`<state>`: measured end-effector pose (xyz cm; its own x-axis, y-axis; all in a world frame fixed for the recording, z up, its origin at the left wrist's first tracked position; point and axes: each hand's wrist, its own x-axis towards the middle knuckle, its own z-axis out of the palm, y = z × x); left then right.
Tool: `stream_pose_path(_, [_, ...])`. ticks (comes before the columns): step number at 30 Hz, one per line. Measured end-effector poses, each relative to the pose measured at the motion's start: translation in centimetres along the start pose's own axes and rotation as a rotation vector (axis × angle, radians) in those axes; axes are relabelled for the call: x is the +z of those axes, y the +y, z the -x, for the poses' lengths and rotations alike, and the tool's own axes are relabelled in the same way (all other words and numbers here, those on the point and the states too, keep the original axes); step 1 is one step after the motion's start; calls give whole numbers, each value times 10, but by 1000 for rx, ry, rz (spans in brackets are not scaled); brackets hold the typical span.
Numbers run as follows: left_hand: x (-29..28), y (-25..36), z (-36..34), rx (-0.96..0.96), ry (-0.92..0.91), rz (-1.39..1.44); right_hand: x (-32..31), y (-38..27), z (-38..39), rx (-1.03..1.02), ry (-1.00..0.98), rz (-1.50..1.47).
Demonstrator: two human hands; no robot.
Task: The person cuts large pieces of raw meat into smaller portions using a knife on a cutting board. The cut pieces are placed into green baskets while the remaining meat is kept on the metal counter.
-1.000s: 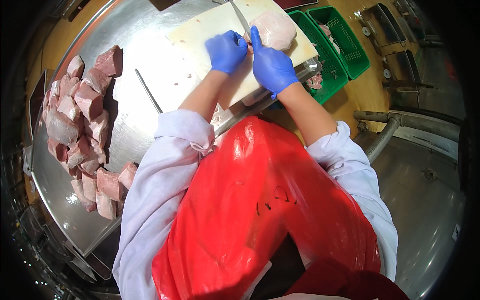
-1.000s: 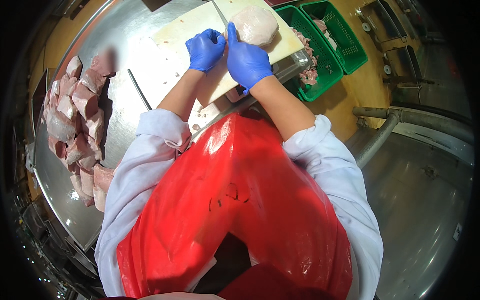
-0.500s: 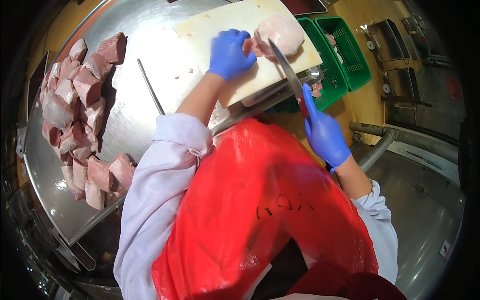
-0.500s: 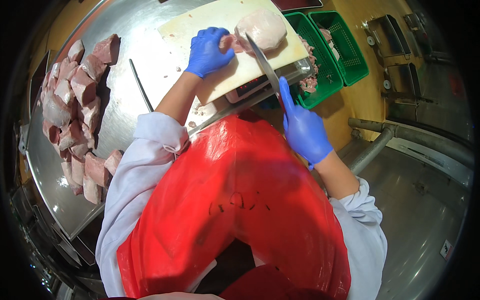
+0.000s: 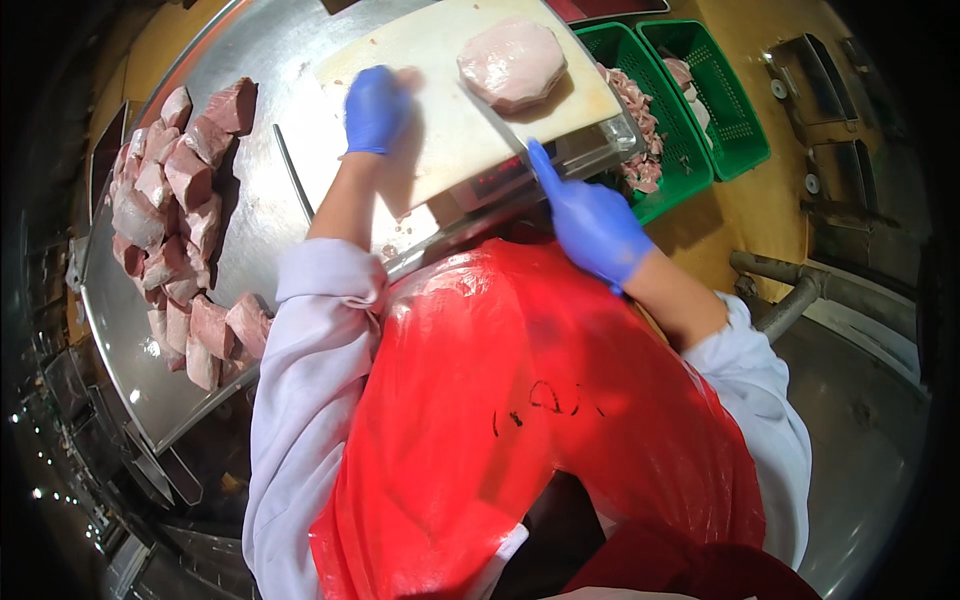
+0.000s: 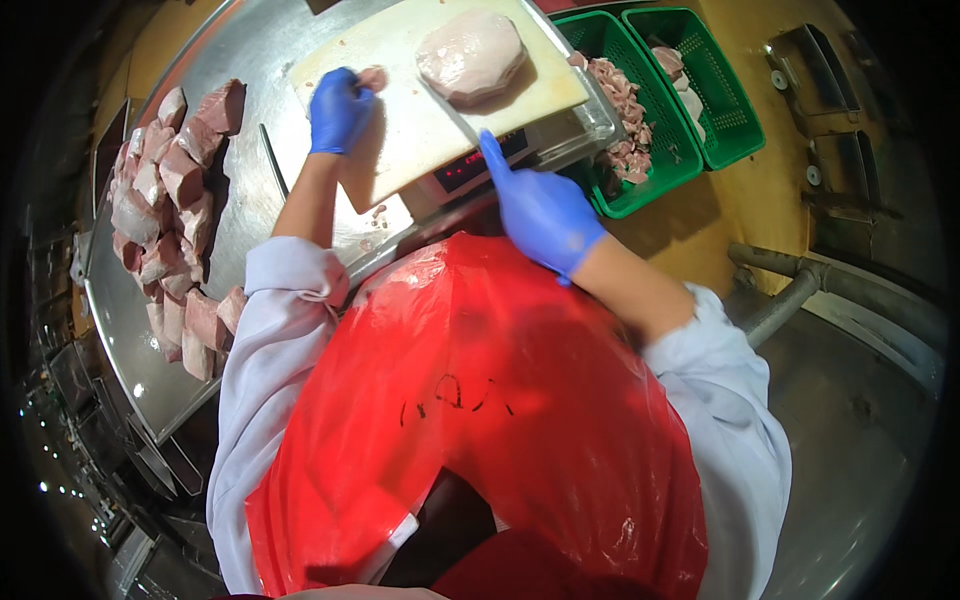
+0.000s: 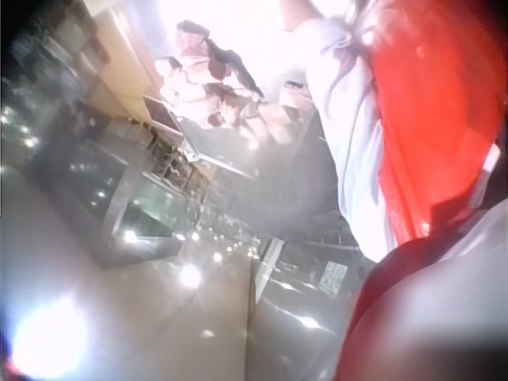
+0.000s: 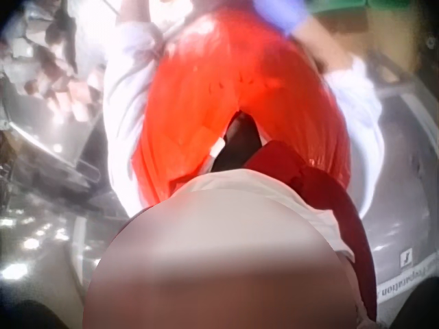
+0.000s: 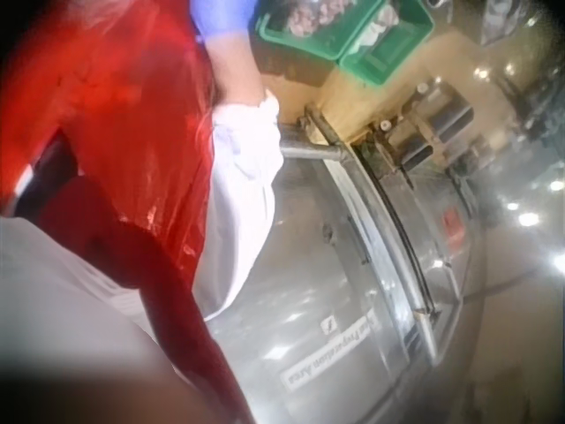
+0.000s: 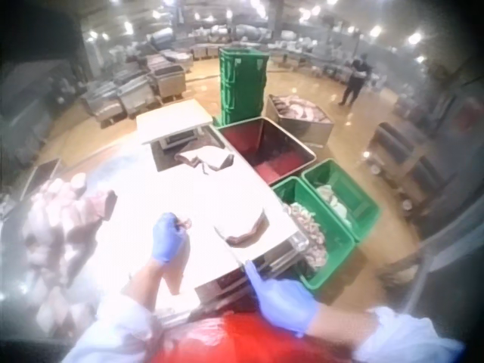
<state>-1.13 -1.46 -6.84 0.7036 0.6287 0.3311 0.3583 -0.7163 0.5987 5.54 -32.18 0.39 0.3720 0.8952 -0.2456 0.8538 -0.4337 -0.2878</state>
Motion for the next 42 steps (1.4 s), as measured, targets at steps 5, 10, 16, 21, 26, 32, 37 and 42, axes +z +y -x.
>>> stream_pose_path(5, [-53,-13,-18,-197,265,623,-9,96,81,-39,139,-343])
stream_pose_path(10, [-64,72,-90,140,227,841,-17,159,88,211,232,-840])
stream_pose_path(16, [63,225,-90,31,-403,466,23,210,67,228,217,-954])
stream_pose_path(21, [44,194,-88,-12,-420,300,59,242,91,329,187,-1033])
stream_pose_path(26, [50,160,-87,391,-448,-134,68,264,103,399,199,-1040])
stream_pose_path(32, [86,125,-87,292,-605,-410,58,279,93,381,204,-1065])
stream_pose_path(37, [84,125,-100,0,-522,-260,64,292,92,391,256,-1064])
stream_pose_path(42, [73,136,-112,-426,-468,737,69,300,103,452,303,-1104])
